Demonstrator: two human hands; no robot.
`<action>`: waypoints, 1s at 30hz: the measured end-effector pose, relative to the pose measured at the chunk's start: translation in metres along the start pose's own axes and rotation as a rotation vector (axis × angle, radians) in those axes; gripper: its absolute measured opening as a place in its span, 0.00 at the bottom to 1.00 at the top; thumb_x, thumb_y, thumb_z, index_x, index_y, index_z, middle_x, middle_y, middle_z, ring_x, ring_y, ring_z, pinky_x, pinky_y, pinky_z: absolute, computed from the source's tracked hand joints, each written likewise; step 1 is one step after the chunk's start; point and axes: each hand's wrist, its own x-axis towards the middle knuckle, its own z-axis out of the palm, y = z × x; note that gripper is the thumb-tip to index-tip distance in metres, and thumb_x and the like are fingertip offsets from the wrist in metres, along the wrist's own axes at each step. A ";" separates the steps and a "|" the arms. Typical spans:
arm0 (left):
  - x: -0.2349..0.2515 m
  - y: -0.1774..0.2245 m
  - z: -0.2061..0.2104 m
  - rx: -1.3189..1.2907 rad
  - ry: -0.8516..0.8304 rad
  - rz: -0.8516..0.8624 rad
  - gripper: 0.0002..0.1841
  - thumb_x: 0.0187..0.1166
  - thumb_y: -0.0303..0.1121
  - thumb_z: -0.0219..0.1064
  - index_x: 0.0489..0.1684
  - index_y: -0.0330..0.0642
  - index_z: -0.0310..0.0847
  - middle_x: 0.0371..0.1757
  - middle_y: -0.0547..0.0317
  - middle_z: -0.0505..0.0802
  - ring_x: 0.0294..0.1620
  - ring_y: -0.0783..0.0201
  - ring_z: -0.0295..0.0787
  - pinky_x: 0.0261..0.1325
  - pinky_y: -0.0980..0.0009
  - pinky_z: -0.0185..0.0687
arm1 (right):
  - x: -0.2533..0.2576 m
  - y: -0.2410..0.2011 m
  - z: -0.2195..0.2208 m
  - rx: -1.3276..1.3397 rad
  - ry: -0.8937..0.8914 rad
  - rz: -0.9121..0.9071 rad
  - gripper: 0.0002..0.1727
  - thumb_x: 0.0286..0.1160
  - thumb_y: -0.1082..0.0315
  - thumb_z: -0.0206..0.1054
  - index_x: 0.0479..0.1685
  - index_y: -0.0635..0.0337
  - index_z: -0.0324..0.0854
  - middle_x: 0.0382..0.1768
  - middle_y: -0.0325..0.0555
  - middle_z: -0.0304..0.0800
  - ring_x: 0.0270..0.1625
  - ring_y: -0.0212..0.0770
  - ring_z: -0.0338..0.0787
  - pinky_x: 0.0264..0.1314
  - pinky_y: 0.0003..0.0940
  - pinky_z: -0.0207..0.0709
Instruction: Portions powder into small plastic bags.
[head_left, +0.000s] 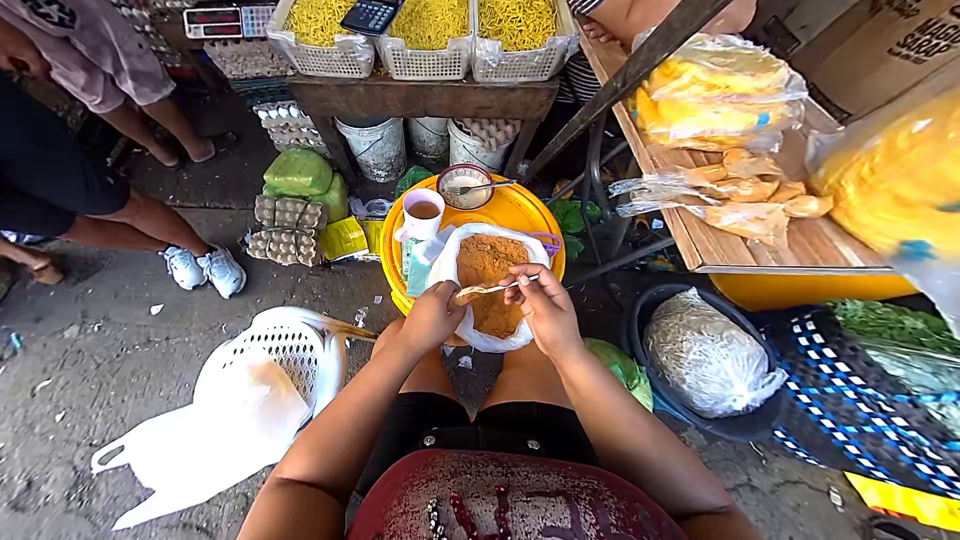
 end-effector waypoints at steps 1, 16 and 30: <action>-0.001 -0.002 0.000 -0.021 0.012 0.002 0.20 0.84 0.36 0.64 0.66 0.29 0.79 0.63 0.35 0.87 0.67 0.47 0.85 0.75 0.55 0.76 | 0.001 -0.005 -0.004 -0.033 -0.003 -0.072 0.13 0.89 0.70 0.48 0.55 0.57 0.79 0.44 0.34 0.92 0.42 0.29 0.90 0.50 0.29 0.86; -0.014 -0.024 0.013 -0.255 0.095 -0.065 0.19 0.85 0.41 0.66 0.61 0.33 0.80 0.51 0.45 0.92 0.53 0.61 0.90 0.64 0.61 0.82 | -0.006 0.036 -0.011 -0.568 0.145 0.364 0.17 0.92 0.70 0.50 0.64 0.72 0.77 0.47 0.52 0.91 0.37 0.33 0.91 0.44 0.30 0.87; -0.010 -0.009 0.002 0.103 -0.001 -0.037 0.21 0.86 0.42 0.61 0.65 0.31 0.79 0.63 0.37 0.88 0.66 0.45 0.86 0.73 0.49 0.77 | 0.011 -0.020 -0.022 0.138 0.355 0.319 0.09 0.93 0.74 0.48 0.53 0.63 0.74 0.34 0.42 0.90 0.28 0.30 0.88 0.37 0.23 0.85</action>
